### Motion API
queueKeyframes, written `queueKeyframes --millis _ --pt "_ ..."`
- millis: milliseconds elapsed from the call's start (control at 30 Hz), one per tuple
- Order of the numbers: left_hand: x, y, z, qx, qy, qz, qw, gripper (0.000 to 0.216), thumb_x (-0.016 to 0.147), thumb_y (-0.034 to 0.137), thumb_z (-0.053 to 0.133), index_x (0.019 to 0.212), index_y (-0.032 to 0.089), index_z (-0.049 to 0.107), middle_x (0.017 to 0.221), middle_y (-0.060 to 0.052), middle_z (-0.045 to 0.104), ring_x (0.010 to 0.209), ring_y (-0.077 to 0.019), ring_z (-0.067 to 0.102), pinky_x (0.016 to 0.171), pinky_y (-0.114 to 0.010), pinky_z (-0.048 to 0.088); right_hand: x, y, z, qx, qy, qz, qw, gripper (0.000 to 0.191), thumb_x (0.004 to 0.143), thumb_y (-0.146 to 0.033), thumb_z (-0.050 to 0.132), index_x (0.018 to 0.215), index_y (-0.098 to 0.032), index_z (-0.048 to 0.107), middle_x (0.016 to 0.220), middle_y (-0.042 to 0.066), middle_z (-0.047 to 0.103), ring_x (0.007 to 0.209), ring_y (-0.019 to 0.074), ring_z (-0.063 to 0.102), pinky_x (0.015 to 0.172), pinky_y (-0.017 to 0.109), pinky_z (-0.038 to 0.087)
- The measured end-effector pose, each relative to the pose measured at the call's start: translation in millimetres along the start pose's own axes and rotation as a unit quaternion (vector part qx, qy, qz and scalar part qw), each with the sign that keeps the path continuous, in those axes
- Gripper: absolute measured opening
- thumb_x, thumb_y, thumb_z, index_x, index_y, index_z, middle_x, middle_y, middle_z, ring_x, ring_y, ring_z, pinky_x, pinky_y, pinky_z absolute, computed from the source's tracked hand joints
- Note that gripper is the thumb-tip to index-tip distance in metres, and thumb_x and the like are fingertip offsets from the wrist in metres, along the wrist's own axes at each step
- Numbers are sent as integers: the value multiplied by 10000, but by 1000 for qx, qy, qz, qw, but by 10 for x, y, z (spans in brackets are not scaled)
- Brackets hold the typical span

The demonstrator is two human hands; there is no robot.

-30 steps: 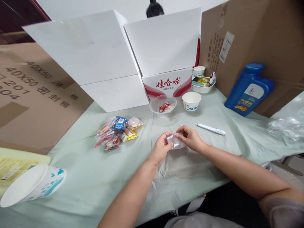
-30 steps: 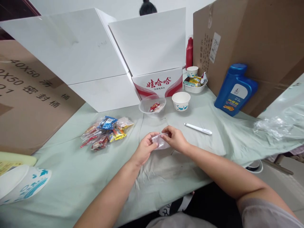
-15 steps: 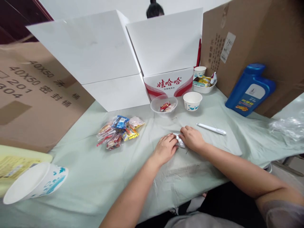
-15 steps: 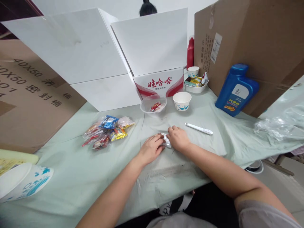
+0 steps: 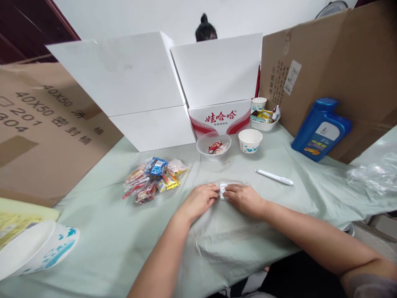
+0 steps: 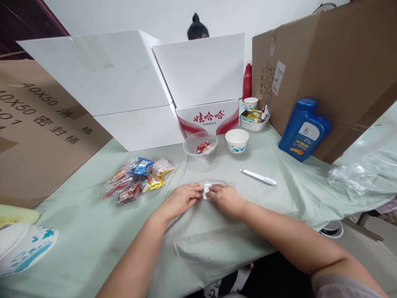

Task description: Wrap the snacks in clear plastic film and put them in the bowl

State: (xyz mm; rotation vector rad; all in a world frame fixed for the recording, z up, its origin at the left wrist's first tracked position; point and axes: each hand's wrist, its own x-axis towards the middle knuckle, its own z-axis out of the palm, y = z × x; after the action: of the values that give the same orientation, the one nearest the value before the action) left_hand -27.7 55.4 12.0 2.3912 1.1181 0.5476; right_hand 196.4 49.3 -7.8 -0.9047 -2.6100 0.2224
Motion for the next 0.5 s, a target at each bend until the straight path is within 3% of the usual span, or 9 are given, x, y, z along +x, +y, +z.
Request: queueKeyframes --millis 100,200,300,367,400,500 --pt "-19 -30 -36 -5 -10 -2 1000 278 739 86 600 882 264 759 1164 -44 700 1182 -253 591 1038 -432 428 5 -4 -25 -26 -29 -25 999 241 890 -106 489 1015 -188 677 1037 102 690 982 208 623 846 326 484" --pt "-8 -40 -47 -43 -3 -6 999 218 742 128 633 855 265 758 1110 -38 719 1148 -238 607 1013 -395 443 149 186 -261 -25 -16 -23 999 277 867 -76 471 999 -182 691 968 90 701 896 196 628 782 294 483" --pt "25 -17 -50 -44 11 -13 999 162 773 162 629 832 248 752 1041 -44 732 1093 -226 622 976 -365 458 481 630 -737 -91 127 108 982 326 909 -116 406 1048 -175 694 1056 122 680 965 230 610 815 330 463" --pt "49 11 -48 -32 16 -17 999 134 777 166 630 811 227 745 1016 -55 731 1056 -224 631 951 -355 467 753 980 -1056 -154 153 186 958 311 908 -158 426 1051 -156 703 1066 146 664 1017 266 583 855 363 442" --pt "59 24 -47 -28 17 -20 999 123 775 165 634 804 219 741 1003 -57 729 1038 -220 634 940 -348 472 882 1141 -1176 -180 137 229 947 314 912 -174 427 1058 -146 703 1088 154 653 1054 279 566 867 369 433" --pt "76 44 -41 -21 17 -30 999 103 782 169 637 800 206 731 978 -50 727 1005 -202 638 928 -326 476 1169 1486 -1306 -184 -16 346 920 297 870 -187 511 1096 -156 702 1142 137 650 1073 275 566 848 330 434"
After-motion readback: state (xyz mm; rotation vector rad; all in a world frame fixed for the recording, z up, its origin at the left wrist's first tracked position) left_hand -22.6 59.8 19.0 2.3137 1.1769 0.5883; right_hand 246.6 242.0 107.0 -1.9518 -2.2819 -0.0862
